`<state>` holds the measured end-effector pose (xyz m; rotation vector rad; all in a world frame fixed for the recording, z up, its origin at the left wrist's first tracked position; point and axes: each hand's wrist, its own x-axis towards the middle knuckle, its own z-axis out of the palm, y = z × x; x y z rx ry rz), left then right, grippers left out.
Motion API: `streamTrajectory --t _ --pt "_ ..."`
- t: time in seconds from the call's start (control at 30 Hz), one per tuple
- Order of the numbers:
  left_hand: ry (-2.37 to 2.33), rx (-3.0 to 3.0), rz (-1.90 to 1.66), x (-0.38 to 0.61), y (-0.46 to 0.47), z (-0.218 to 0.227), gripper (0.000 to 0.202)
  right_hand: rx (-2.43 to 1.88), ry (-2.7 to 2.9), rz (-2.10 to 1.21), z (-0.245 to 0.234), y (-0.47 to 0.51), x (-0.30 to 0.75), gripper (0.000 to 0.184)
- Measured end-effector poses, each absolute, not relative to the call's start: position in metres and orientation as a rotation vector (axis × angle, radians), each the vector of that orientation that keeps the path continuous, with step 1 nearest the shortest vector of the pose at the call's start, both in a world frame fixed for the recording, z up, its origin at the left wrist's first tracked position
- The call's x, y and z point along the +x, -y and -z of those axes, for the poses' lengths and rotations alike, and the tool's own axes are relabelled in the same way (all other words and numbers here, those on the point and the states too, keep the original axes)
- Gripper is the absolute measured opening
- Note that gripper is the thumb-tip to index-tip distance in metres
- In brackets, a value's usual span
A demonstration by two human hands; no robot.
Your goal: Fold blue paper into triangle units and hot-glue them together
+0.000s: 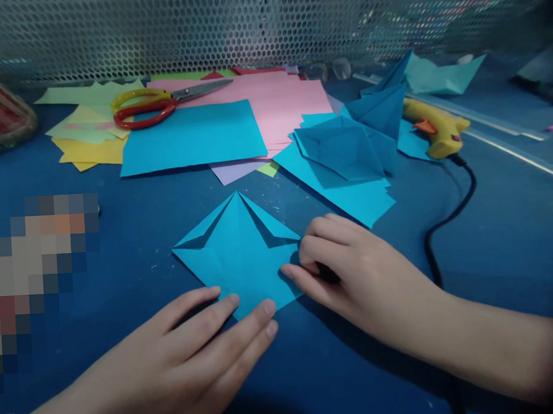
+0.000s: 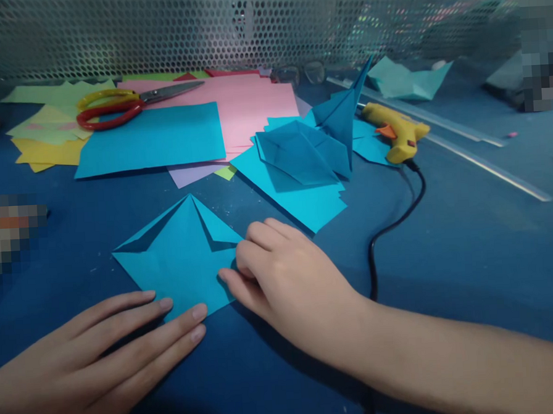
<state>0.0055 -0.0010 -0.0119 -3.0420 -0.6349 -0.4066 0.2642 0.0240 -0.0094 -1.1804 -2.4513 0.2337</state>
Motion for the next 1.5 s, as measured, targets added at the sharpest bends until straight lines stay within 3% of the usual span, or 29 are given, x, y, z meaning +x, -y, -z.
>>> streamTrajectory --t 0.23,0.5,1.07,1.37,1.5 --pt "0.619 -3.032 0.393 0.004 0.007 0.017 0.039 -1.155 2.467 -0.281 0.005 -0.022 0.262 0.033" --pt "0.647 -2.995 0.289 0.000 0.016 0.023 0.050 -1.200 2.455 -0.368 0.003 -0.021 0.263 0.033" --pt "0.620 -3.019 0.416 -0.001 0.011 0.019 0.043 -1.354 2.218 -1.121 -0.016 -0.037 0.274 0.027" --pt "0.605 -2.999 0.390 -0.006 0.014 0.020 0.045 -1.356 2.281 -0.956 -0.015 -0.037 0.273 0.029" --pt "0.548 -3.023 0.376 -0.010 0.017 0.016 0.042 -1.286 2.276 -1.070 -0.015 -0.039 0.275 0.025"
